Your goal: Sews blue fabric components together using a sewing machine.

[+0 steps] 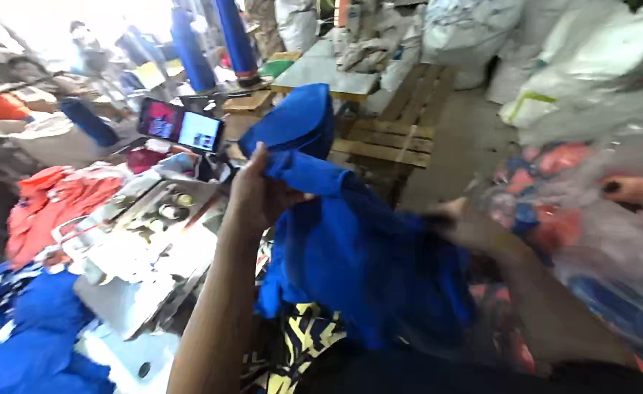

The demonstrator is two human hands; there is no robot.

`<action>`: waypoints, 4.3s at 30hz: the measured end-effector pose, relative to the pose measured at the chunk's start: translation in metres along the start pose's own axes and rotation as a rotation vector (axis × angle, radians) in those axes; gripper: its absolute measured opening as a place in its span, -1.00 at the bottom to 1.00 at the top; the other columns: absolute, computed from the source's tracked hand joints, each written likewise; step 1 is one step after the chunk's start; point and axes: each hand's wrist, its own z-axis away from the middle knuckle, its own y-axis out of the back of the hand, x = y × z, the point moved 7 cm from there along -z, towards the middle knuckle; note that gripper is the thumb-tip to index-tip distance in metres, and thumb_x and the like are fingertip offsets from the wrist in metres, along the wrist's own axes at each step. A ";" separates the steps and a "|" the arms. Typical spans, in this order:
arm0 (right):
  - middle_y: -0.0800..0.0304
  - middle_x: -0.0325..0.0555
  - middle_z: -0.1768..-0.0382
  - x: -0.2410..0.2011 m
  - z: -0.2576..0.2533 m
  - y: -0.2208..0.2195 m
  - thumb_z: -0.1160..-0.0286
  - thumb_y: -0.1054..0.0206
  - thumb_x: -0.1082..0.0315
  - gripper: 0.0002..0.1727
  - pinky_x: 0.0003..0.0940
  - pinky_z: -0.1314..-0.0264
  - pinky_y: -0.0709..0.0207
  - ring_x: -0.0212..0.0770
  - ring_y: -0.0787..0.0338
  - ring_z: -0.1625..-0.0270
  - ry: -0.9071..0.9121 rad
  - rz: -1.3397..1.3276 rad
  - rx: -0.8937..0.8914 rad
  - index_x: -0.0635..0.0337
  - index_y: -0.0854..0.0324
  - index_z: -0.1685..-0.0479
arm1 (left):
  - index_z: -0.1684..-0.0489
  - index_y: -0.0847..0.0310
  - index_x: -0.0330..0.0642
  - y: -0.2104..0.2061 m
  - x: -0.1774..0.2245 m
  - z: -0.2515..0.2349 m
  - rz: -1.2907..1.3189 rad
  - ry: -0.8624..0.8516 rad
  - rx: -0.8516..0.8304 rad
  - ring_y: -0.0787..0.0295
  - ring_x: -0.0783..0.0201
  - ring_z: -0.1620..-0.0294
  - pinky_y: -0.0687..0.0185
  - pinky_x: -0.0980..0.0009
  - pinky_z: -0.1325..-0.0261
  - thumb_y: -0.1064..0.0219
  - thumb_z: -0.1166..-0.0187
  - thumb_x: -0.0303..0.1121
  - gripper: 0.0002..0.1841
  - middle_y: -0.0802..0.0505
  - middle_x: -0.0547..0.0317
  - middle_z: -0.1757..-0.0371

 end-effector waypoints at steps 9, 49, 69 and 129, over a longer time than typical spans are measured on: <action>-0.81 0.15 0.19 0.114 0.157 0.055 -0.17 -0.42 0.61 -0.82 -0.17 0.06 -0.63 -0.18 -0.73 0.20 -0.548 -0.107 -0.022 0.48 -0.77 0.23 | -0.30 -0.46 -0.38 -0.034 -0.244 -0.066 -0.310 0.594 -0.200 -0.77 0.28 0.44 -0.76 0.35 0.30 0.12 -0.91 -0.04 -0.49 -0.80 0.03 0.29; -0.83 0.24 -0.13 -0.390 -0.041 -0.383 -0.44 -0.28 0.60 -0.72 0.01 -0.26 -0.71 0.21 -0.83 -0.20 1.187 -0.626 -0.331 0.21 -0.81 -0.02 | -0.02 -0.74 -0.55 0.352 -0.069 0.426 -1.094 -0.342 1.722 -0.78 -0.07 -0.01 -0.70 0.21 -0.10 -0.21 -0.54 -0.64 -0.76 -0.79 -0.43 -0.07; -0.82 0.32 0.24 -0.491 -0.037 -0.416 -0.43 -0.30 0.70 -0.89 0.15 -0.09 -0.62 0.34 -0.81 -0.06 1.610 -0.288 -0.767 0.54 -0.72 0.39 | -0.84 0.37 -0.46 0.439 0.066 0.415 -1.187 -0.414 1.268 -0.64 -0.26 -0.42 -0.71 0.01 -0.26 -0.45 -0.53 -0.15 0.08 -0.18 -0.62 -0.72; -0.89 0.11 0.34 -0.217 0.042 -0.400 -0.66 -0.17 0.25 -0.61 -0.18 0.15 -0.77 -0.18 -0.88 0.35 0.382 -0.613 -1.017 0.43 -0.78 -0.02 | -0.12 -0.57 -0.57 0.270 -0.240 0.706 -0.379 0.487 2.271 -0.68 0.17 0.29 -0.67 0.23 0.09 -0.17 -0.81 -0.15 -0.53 -0.71 -0.20 0.13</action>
